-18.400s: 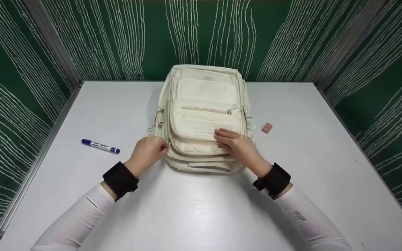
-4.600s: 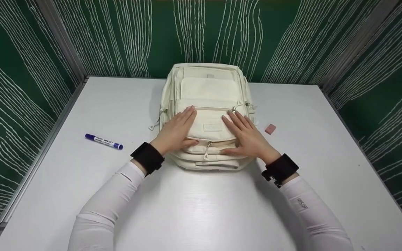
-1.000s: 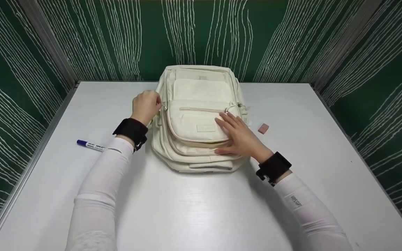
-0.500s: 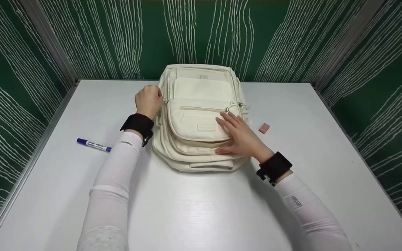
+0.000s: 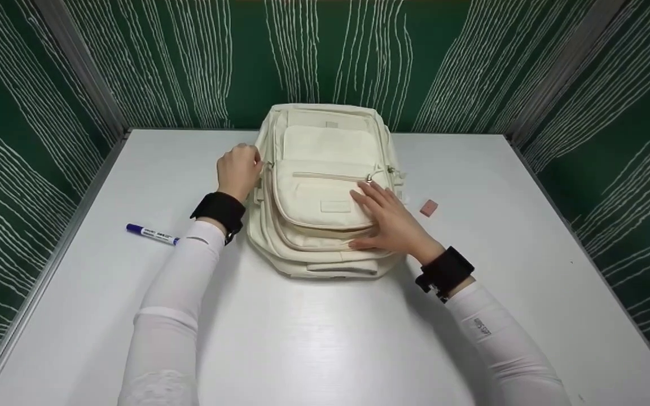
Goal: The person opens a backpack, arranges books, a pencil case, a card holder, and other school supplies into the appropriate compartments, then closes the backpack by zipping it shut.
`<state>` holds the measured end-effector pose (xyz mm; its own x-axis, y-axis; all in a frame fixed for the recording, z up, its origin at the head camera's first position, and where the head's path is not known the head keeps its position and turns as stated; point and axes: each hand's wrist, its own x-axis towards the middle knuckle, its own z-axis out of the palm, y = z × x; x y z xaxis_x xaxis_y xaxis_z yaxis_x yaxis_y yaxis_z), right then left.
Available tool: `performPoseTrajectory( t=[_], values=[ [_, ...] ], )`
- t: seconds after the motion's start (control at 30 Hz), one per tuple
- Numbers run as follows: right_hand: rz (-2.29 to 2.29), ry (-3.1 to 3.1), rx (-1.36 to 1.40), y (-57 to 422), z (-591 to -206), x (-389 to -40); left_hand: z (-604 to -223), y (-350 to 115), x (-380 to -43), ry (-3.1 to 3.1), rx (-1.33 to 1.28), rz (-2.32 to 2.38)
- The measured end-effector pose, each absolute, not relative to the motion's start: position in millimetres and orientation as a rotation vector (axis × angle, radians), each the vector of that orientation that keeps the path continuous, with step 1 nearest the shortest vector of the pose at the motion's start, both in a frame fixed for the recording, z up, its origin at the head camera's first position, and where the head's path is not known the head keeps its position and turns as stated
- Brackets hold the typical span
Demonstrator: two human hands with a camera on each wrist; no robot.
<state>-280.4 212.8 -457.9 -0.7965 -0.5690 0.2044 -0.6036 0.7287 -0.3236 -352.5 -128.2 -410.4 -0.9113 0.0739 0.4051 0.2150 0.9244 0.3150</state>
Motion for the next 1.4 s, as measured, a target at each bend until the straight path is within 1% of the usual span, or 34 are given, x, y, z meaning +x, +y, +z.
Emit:
performPoseTrajectory(
  t=[0.27,0.4,0.63,0.8,1.0,1.13,1.27,1.4],
  values=[
    [0.573,-2.838,0.964,214,-458,-280,-420,-128,-328,-2.718,-0.37,-0.545],
    [0.577,-2.789,0.989,214,-458,-282,-426,-125,-305,-2.717,-0.457,-0.509],
    [0.563,-2.756,0.977,213,-455,-283,-448,-119,-258,-2.724,-0.611,-0.548],
    [0.485,-2.639,0.985,210,-455,-281,-459,-114,-237,-2.755,-0.677,-0.52],
    [0.3,-2.368,1.071,206,-459,-273,-465,-112,-230,-2.809,-0.649,-0.49],
    [0.235,-2.27,1.072,205,-455,-271,-465,-112,-230,-2.823,-0.635,-0.509],
    [0.271,-2.229,1.03,204,-441,-272,-466,-112,-232,-2.808,-0.646,-0.513],
    [0.352,-2.244,0.949,203,-416,-277,-468,-111,-232,-2.771,-0.66,-0.518]
  ],
)
